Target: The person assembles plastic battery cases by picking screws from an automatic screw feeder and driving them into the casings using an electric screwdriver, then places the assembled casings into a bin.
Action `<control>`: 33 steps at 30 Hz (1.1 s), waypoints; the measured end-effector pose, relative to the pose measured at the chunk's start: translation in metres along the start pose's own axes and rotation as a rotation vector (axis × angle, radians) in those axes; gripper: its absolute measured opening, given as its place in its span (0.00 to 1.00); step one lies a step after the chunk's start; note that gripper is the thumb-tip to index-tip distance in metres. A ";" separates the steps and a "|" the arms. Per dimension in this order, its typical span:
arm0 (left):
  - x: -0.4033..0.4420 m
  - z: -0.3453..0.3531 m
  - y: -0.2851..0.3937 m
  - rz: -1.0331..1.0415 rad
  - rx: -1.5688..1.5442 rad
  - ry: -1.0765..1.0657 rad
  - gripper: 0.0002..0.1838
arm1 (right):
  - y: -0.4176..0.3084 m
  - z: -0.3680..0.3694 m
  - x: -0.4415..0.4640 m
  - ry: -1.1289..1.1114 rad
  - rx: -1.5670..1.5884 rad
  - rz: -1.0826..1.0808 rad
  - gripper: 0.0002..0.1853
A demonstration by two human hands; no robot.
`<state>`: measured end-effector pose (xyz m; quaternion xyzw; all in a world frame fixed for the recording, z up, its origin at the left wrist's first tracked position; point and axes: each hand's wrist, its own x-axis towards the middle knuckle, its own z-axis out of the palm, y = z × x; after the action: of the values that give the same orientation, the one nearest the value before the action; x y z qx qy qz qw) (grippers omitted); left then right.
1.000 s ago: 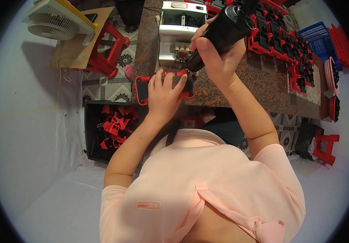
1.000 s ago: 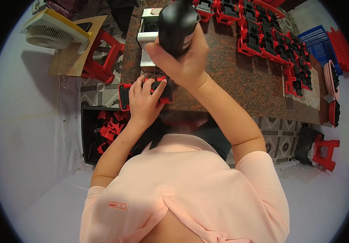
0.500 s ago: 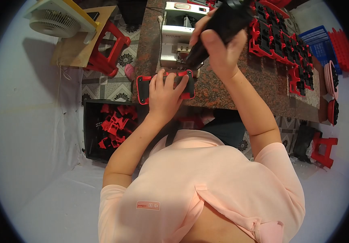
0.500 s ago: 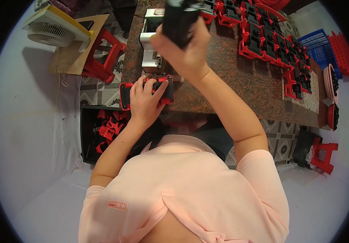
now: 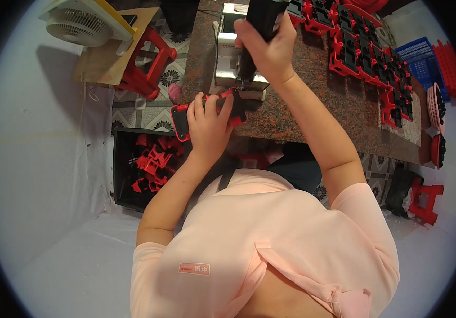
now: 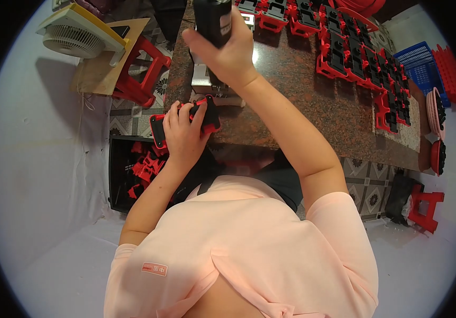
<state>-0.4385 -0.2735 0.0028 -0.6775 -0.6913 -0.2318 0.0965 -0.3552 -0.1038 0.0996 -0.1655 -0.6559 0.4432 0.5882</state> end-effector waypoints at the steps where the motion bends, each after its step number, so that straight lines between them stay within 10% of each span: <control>1: 0.001 0.000 0.000 0.001 0.012 -0.001 0.37 | -0.010 -0.003 0.003 -0.027 0.030 0.075 0.17; 33: 0.005 0.014 -0.004 0.006 -0.046 0.006 0.41 | -0.054 0.003 -0.062 -0.167 0.079 0.132 0.31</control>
<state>-0.4405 -0.2632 -0.0078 -0.6810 -0.6834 -0.2494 0.0834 -0.3256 -0.1805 0.1025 -0.1475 -0.6724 0.5189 0.5069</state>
